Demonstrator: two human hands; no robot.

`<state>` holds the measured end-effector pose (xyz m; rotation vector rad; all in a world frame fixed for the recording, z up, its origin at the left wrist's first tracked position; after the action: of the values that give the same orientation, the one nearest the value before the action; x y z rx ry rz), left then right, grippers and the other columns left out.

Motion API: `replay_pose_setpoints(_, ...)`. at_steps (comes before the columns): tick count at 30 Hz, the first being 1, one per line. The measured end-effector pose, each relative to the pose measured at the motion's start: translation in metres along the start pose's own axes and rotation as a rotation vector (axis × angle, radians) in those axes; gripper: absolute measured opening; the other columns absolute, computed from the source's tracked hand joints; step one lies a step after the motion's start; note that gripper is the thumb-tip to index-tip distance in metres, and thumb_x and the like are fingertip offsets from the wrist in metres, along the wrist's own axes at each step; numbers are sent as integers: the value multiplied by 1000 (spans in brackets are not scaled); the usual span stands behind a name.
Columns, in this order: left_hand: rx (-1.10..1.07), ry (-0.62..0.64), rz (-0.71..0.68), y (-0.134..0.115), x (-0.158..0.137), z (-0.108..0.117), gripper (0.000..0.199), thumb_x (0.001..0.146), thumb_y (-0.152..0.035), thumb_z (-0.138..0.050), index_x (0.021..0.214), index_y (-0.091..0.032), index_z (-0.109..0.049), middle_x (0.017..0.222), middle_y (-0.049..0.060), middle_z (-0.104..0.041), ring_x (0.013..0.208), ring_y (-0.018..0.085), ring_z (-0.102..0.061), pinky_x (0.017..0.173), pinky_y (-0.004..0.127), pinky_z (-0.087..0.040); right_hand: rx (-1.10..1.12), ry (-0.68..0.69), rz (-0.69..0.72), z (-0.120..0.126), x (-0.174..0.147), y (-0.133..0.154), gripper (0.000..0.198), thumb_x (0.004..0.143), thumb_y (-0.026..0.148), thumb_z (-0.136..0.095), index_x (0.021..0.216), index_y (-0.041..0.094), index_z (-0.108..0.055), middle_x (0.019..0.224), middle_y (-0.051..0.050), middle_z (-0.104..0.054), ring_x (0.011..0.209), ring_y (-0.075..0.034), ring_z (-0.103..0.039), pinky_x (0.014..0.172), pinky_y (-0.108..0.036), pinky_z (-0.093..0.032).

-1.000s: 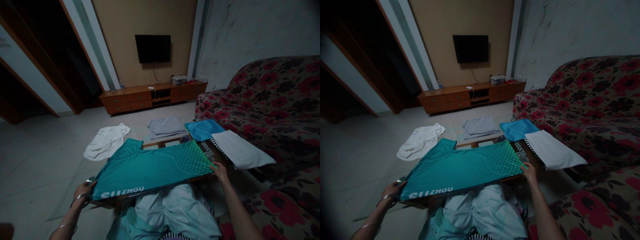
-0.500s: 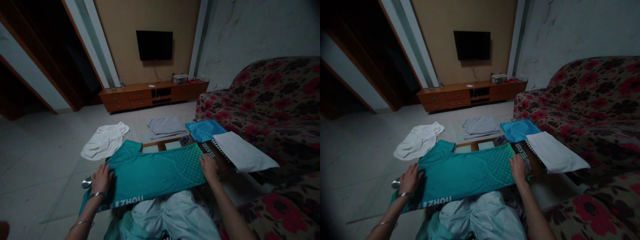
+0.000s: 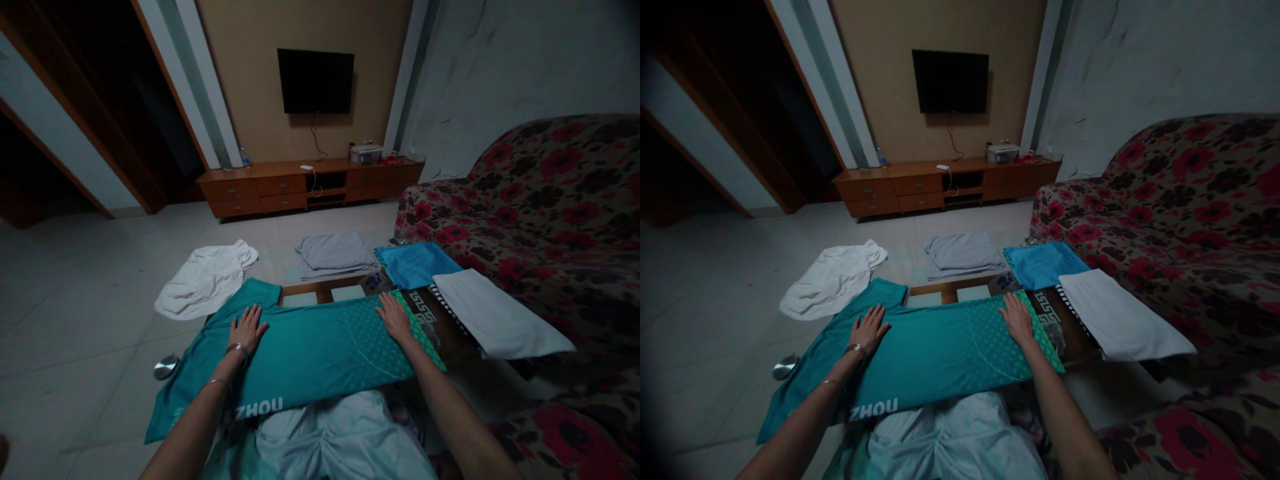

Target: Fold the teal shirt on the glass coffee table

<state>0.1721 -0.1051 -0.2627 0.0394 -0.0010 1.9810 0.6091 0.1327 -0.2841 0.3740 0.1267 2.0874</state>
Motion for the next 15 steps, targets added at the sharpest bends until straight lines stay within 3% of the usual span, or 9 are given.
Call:
replay_pose_setpoints(7, -45, -24, 17, 5, -6, 0, 63, 92, -54, -28, 146, -22, -30, 153, 8, -22, 142, 25, -17, 112, 50, -13, -79, 22, -7, 2, -3, -26, 52, 92, 35, -33, 135, 9, -45, 145, -13, -39, 136, -24, -30, 110, -42, -24)
replay_pose_setpoints(12, -74, -72, 45, 4, -17, 5, 64, 91, -52, -33, 146, -19, -28, 154, 10, -18, 143, 26, -14, 112, 50, -14, -74, -23, 7, 10, -9, -16, 52, 89, 36, -35, 129, 7, -51, 142, -17, -42, 134, -28, -34, 107, -46, -29)
replay_pose_setpoints(15, -73, -115, -7, -8, -27, 9, 64, 90, -50, -36, 147, -21, -27, 155, 9, -16, 143, 27, -10, 113, 52, -11, -28, -86, 57, 12, -14, 3, 52, 87, 37, -35, 126, 7, -53, 141, -18, -43, 135, -30, -33, 107, -48, -29)
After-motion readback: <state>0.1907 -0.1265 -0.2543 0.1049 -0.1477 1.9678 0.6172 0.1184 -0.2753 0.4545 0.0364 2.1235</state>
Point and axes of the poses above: each hand's wrist, its own x-axis towards the middle knuckle, its own z-axis out of the back of the hand, y = z × x, the point moved 3 cm from there along x, towards the middle knuckle
